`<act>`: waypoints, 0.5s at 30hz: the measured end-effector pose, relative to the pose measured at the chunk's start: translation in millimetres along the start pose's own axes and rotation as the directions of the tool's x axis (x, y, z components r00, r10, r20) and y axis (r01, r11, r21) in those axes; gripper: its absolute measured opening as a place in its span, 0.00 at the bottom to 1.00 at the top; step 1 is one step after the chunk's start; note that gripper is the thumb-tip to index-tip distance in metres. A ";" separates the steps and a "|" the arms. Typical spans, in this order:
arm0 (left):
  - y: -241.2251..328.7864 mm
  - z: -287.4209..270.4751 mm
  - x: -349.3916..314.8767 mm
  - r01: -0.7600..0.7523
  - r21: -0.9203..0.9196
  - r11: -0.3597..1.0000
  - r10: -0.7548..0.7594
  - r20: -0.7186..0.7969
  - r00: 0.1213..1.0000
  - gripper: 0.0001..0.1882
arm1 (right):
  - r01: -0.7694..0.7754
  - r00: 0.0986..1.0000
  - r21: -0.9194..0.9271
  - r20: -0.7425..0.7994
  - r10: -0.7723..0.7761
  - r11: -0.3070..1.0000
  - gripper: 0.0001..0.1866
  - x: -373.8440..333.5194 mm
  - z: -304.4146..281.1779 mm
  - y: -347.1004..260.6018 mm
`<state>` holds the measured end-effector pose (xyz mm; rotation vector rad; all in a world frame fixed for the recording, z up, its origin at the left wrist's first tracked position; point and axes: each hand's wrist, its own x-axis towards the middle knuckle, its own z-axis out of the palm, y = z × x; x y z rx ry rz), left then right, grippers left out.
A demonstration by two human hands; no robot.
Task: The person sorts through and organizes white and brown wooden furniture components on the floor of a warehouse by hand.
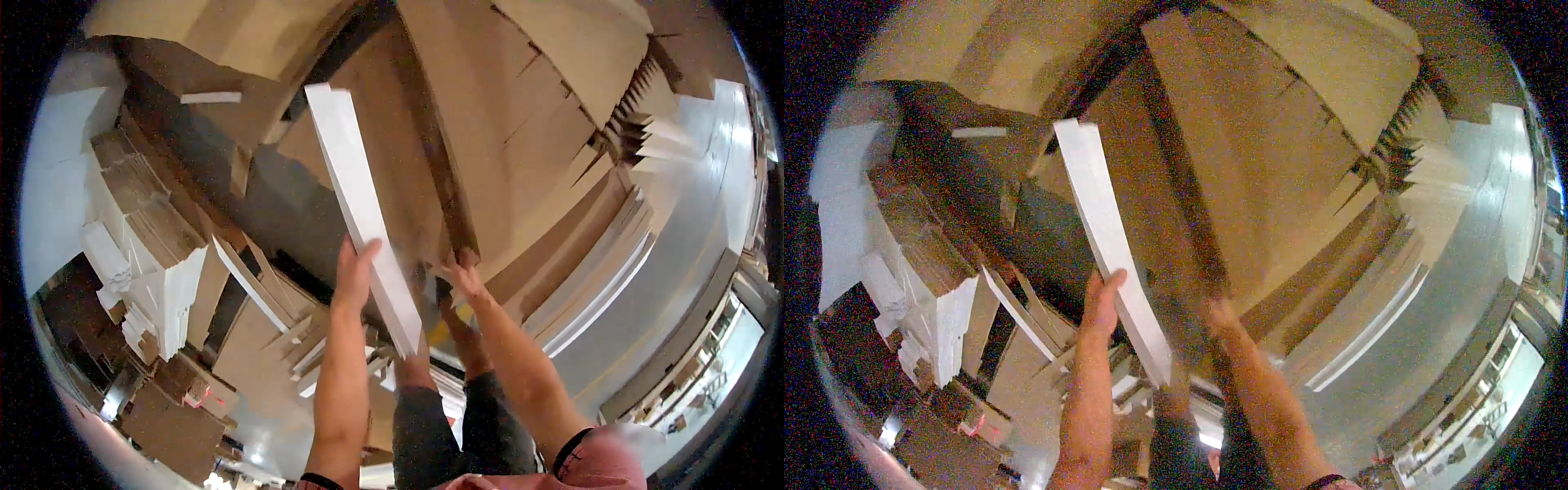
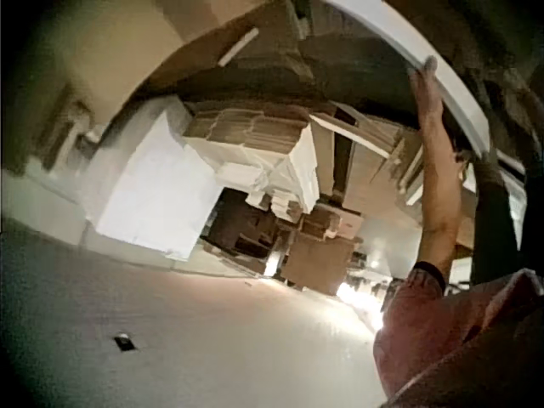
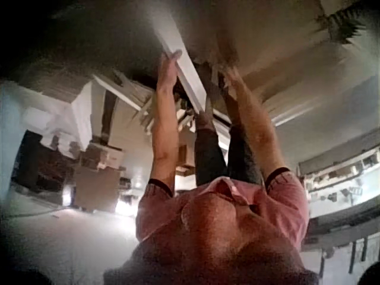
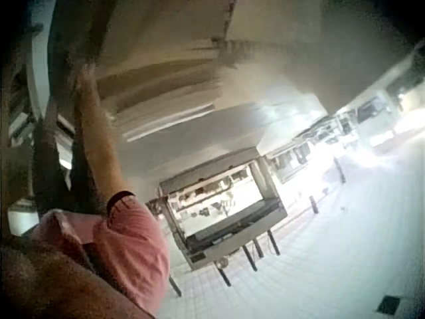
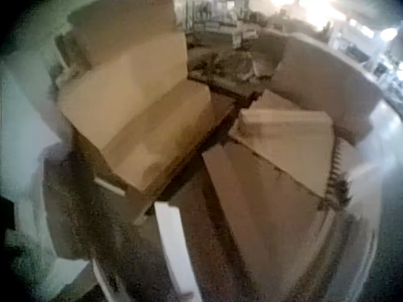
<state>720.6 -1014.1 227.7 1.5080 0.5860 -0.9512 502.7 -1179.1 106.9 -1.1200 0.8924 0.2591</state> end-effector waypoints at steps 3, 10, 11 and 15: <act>5.0 -7.0 23.4 0.006 -0.082 0.997 -0.005 0.018 1.000 0.30 | -0.144 0.989 -0.035 0.013 0.145 0.989 0.25 -7.1 9.3 -12.5; -0.4 -17.9 39.2 0.033 -0.208 0.978 -0.018 0.070 0.997 0.30 | -0.145 0.915 -0.496 -0.397 -0.075 0.856 0.25 -48.8 64.4 -41.9; 1.0 -14.2 37.7 0.069 -0.226 0.972 -0.051 0.081 0.995 0.30 | -0.153 0.912 -0.497 -0.404 -0.072 0.854 0.25 -57.7 64.5 -42.4; 4.5 -8.9 27.6 0.133 -0.275 0.952 -0.105 0.116 0.988 0.31 | -0.160 0.951 -0.022 -0.271 0.148 0.987 0.23 -76.7 92.6 -83.6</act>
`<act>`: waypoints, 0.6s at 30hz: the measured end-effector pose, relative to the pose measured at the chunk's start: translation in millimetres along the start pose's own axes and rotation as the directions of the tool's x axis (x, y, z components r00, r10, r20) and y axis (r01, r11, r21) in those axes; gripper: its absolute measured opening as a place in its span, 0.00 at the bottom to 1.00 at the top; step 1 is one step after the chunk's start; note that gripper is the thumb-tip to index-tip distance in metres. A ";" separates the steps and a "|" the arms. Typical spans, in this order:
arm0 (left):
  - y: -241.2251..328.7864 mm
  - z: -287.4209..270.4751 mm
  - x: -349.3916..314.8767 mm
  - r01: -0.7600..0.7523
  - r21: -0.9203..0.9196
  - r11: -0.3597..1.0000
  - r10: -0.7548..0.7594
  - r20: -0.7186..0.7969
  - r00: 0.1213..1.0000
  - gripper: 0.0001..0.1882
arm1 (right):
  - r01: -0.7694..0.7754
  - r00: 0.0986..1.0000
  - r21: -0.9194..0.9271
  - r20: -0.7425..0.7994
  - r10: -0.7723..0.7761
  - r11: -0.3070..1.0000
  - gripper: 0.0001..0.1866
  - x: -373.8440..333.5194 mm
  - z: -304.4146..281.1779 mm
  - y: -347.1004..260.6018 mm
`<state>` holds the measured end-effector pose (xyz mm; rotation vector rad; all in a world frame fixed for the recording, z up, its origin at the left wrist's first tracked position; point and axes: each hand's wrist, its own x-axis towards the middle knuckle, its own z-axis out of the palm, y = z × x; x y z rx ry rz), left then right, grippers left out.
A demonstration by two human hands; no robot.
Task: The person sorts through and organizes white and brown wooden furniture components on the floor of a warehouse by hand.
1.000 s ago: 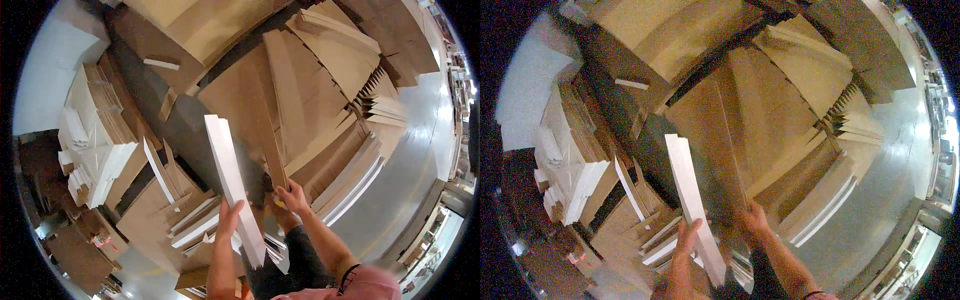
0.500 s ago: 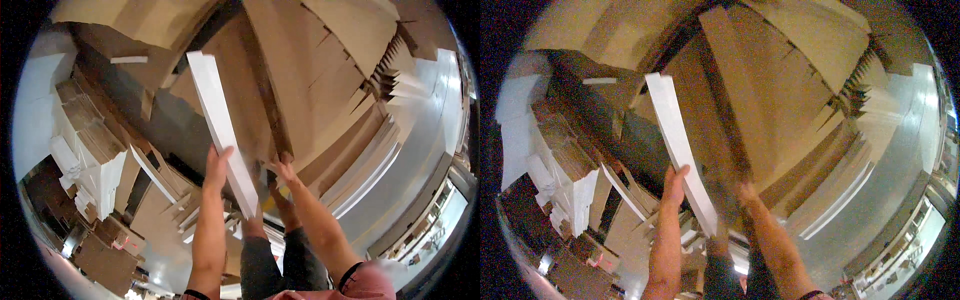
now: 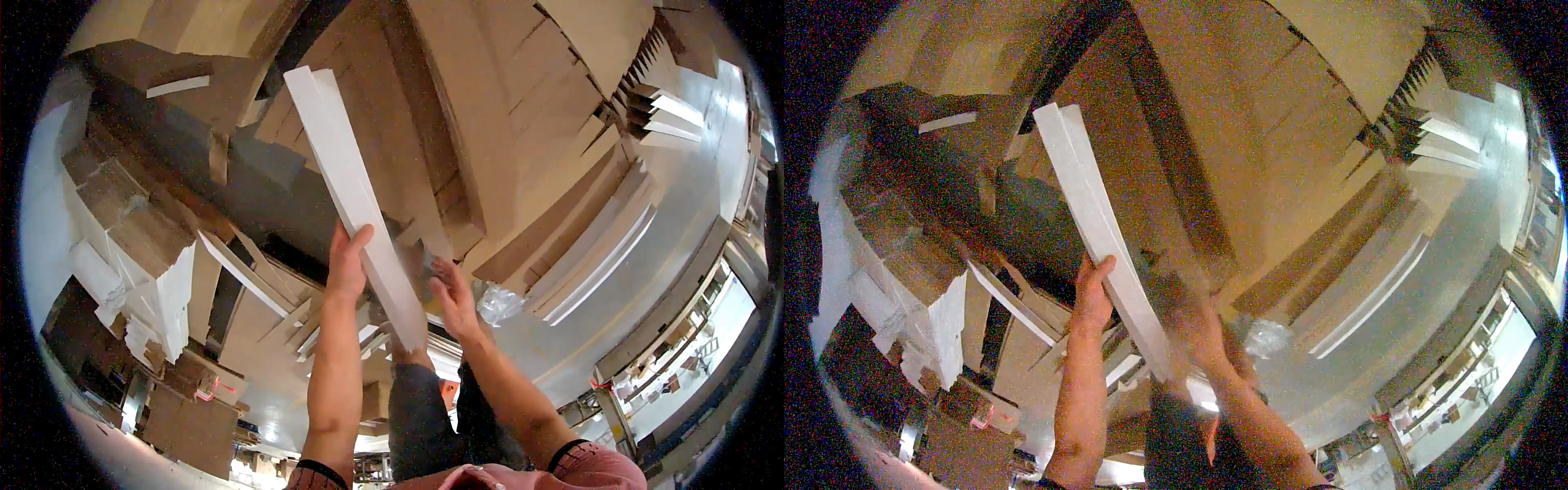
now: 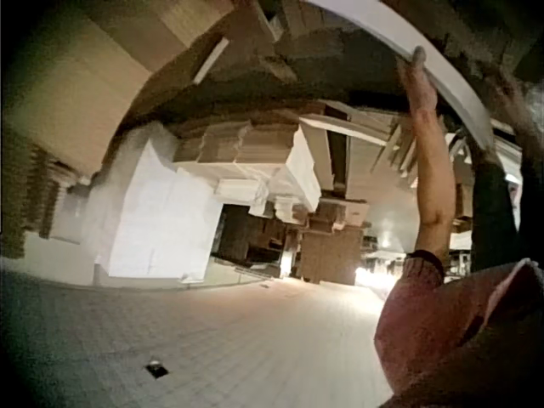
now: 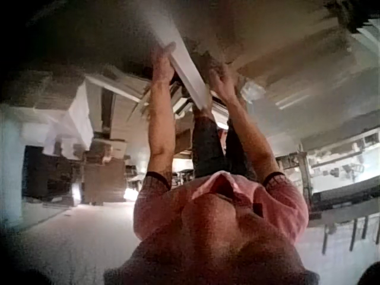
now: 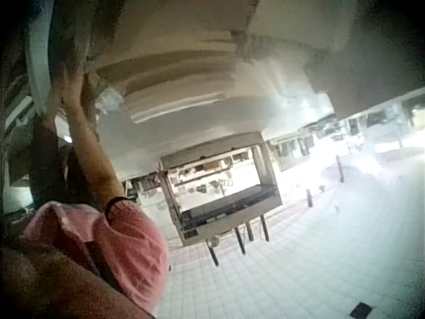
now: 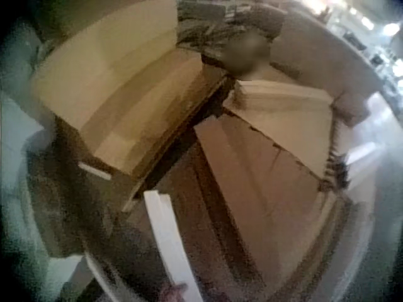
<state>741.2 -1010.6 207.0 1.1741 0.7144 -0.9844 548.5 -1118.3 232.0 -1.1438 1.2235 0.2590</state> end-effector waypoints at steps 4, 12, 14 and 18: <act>-20.6 12.2 -13.0 -0.083 -0.039 0.996 0.081 -0.060 0.995 0.31 | 0.046 0.985 -0.320 0.173 0.011 0.946 0.26 -9.8 31.4 -29.1; 3.1 22.2 -41.7 -0.063 -0.179 0.982 0.075 0.061 0.995 0.36 | -0.362 0.842 0.014 0.434 0.320 0.932 0.29 -15.0 19.0 -2.5; 9.7 17.9 -39.4 0.087 -0.220 0.972 -0.009 0.333 0.943 0.37 | -0.585 0.761 0.259 0.503 0.410 0.768 0.27 -21.3 20.2 -13.3; -1.8 36.9 -28.7 -0.031 -0.071 0.997 0.043 0.165 0.985 0.32 | -0.569 0.766 0.273 0.519 0.379 0.775 0.29 -0.8 4.9 -4.9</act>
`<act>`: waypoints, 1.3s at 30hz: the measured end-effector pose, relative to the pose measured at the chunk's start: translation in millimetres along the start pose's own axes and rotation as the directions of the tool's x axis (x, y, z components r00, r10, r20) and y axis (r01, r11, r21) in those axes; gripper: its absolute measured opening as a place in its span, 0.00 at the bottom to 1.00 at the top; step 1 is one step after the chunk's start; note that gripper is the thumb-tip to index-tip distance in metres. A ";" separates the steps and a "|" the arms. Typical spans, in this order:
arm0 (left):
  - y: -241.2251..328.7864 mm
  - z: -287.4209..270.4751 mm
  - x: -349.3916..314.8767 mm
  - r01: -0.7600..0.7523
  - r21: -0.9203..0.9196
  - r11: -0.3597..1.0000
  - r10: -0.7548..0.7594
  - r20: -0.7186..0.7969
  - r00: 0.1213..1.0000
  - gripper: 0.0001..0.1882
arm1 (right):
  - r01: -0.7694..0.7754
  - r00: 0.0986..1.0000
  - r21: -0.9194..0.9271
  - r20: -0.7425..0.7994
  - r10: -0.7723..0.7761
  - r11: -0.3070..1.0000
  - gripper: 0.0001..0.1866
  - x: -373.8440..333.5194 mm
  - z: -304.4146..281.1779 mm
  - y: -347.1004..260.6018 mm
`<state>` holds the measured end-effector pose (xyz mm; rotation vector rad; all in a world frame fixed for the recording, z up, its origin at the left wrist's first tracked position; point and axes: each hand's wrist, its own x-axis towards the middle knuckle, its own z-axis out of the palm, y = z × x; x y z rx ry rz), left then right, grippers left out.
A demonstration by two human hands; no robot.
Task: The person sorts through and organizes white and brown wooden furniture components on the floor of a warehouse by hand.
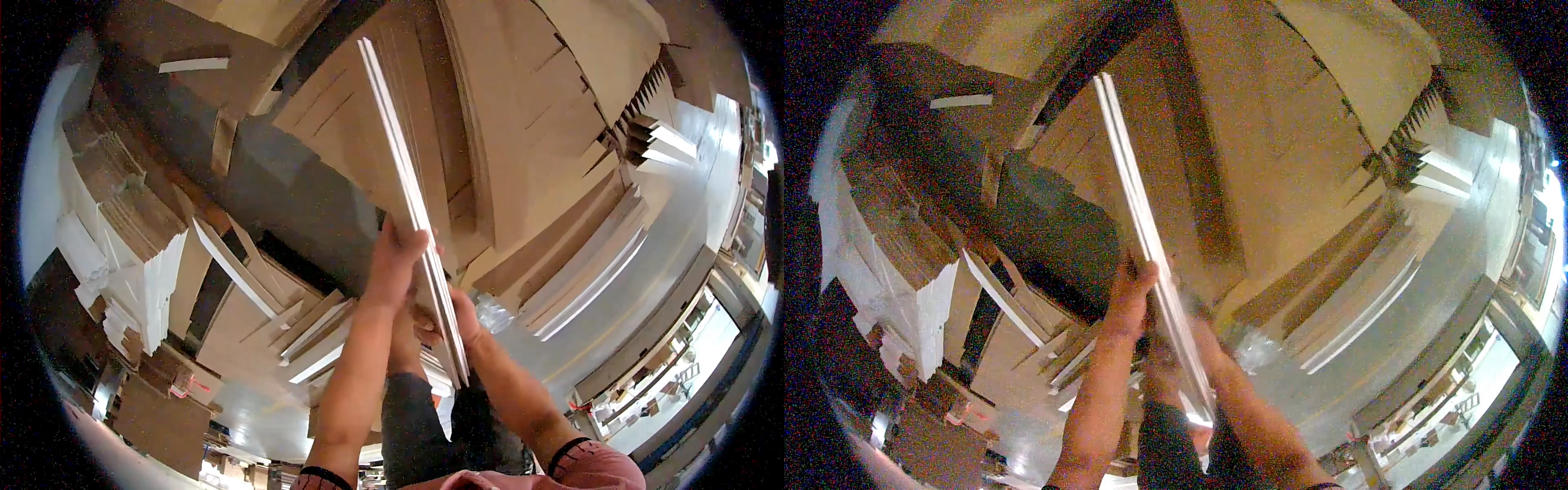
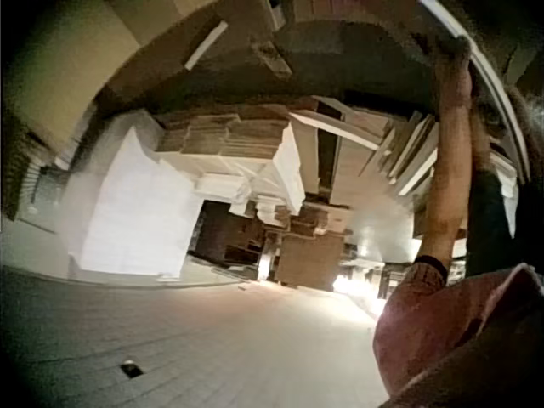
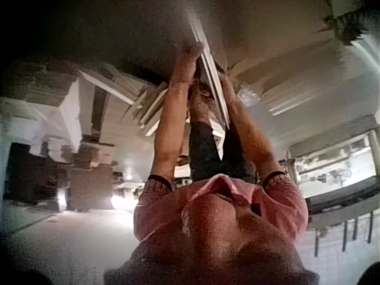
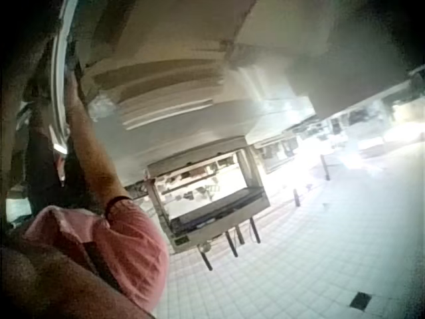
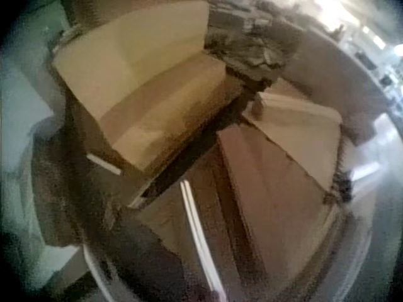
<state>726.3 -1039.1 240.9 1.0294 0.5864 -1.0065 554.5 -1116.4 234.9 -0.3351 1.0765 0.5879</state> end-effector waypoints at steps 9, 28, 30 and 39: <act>-28.1 -2.2 85.4 -0.409 0.435 0.802 0.493 -0.096 0.865 0.30 | 0.383 0.773 -0.526 -0.267 -0.575 0.759 0.18 44.2 -48.9 -59.5; -84.6 13.4 134.4 -0.131 0.930 0.344 0.577 -0.099 0.810 0.33 | 0.176 0.674 -0.915 -0.156 -0.722 0.362 0.32 76.5 -5.3 -78.8; -75.1 22.3 137.1 -0.028 0.929 0.370 0.425 -0.142 0.894 0.35 | 0.206 0.708 -0.896 -0.142 -0.692 0.394 0.33 76.7 -15.2 -86.4; -73.3 9.0 118.9 -0.091 0.285 0.954 0.158 -0.223 0.962 0.37 | 0.212 0.782 -0.807 -0.198 -0.591 0.551 0.31 95.5 -62.9 -83.6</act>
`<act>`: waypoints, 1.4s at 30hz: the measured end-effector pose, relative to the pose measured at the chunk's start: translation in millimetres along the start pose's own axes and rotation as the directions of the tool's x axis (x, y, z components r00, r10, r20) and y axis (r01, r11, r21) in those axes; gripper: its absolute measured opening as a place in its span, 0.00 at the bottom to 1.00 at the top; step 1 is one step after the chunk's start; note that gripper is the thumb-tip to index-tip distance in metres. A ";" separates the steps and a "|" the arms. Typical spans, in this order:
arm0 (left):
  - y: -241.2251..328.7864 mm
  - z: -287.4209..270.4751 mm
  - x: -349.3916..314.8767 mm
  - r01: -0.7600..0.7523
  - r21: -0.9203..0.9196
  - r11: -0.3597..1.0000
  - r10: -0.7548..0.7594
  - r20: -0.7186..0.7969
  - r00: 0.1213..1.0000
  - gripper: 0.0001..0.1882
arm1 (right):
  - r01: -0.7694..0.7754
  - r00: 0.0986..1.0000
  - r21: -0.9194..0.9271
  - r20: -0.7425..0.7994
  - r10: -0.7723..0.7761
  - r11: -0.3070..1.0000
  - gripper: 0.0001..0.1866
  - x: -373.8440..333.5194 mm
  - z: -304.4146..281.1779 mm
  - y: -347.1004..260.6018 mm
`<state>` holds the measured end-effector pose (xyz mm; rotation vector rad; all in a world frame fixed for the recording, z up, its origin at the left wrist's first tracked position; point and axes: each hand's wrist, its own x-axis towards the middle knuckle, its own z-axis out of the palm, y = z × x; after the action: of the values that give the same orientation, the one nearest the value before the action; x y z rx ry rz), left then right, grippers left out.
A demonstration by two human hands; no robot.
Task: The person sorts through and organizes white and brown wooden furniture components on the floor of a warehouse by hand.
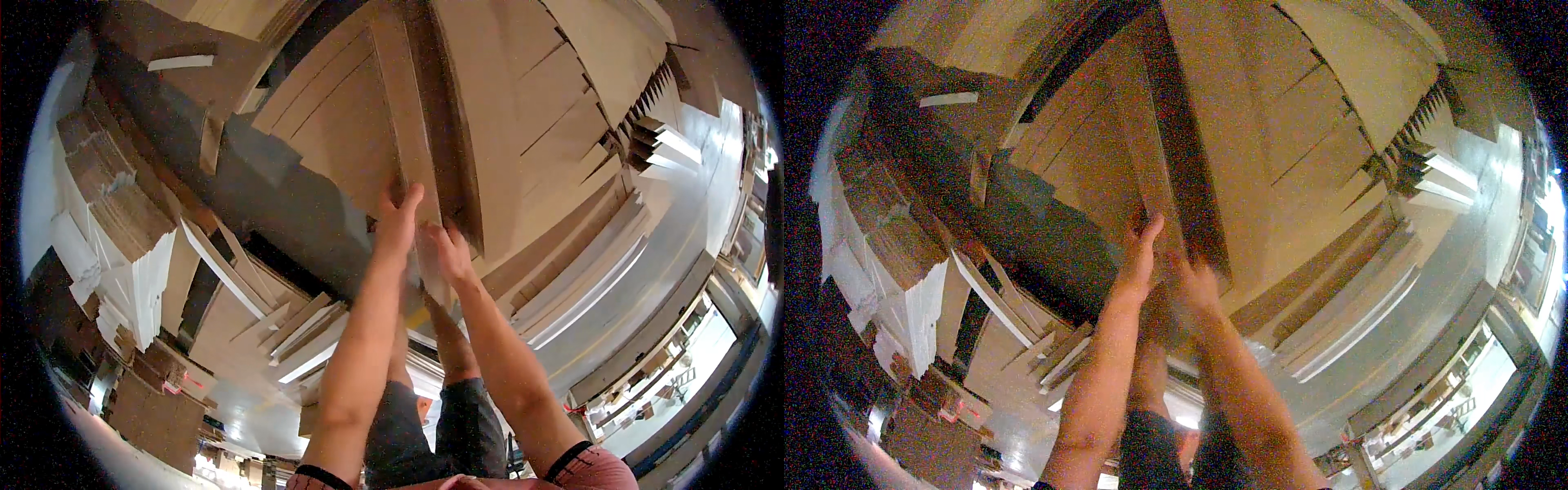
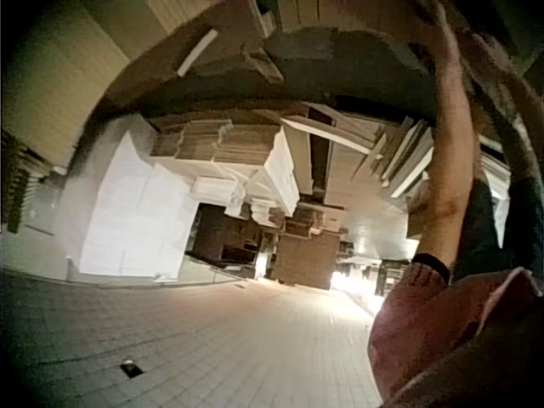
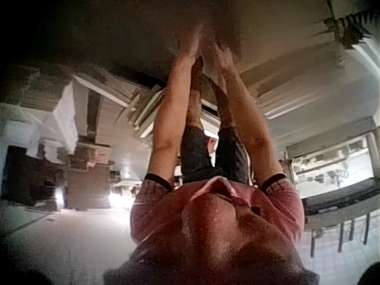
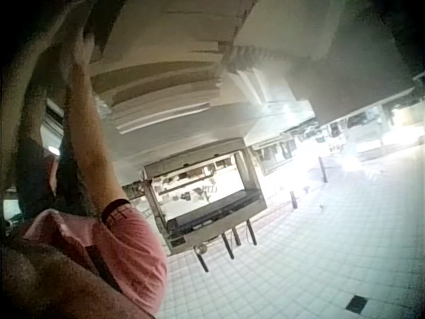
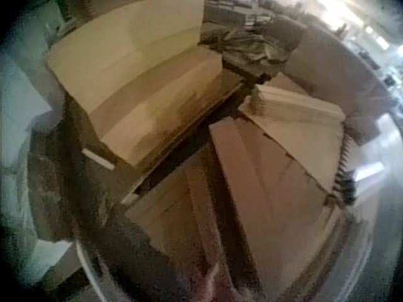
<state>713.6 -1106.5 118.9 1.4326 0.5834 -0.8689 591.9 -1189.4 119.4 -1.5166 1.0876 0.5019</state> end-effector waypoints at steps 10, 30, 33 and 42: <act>25.3 26.1 -0.4 -0.193 0.168 0.967 0.197 -0.007 0.980 0.33 | 0.083 0.960 0.291 -0.281 0.002 0.953 0.22 -54.2 15.4 -77.6; -2.5 83.1 50.7 -0.282 0.535 0.796 0.412 -0.137 0.901 0.35 | -0.229 0.915 0.479 -0.191 0.356 0.847 0.22 -167.3 -48.7 -47.4; -0.6 78.2 60.5 -0.233 0.635 0.736 0.315 -0.017 0.949 0.36 | -0.363 0.841 0.444 -0.222 0.493 0.819 0.21 -170.0 -27.6 -74.3; -16.7 13.2 3.1 -0.236 0.411 0.881 0.225 0.076 0.971 0.36 | -0.152 0.985 0.293 -0.039 0.171 0.944 0.22 -215.5 -34.5 58.8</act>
<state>700.1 -1118.7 107.6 1.8334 0.1994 -0.8504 430.4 -1140.6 269.8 -1.1997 1.2830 0.3881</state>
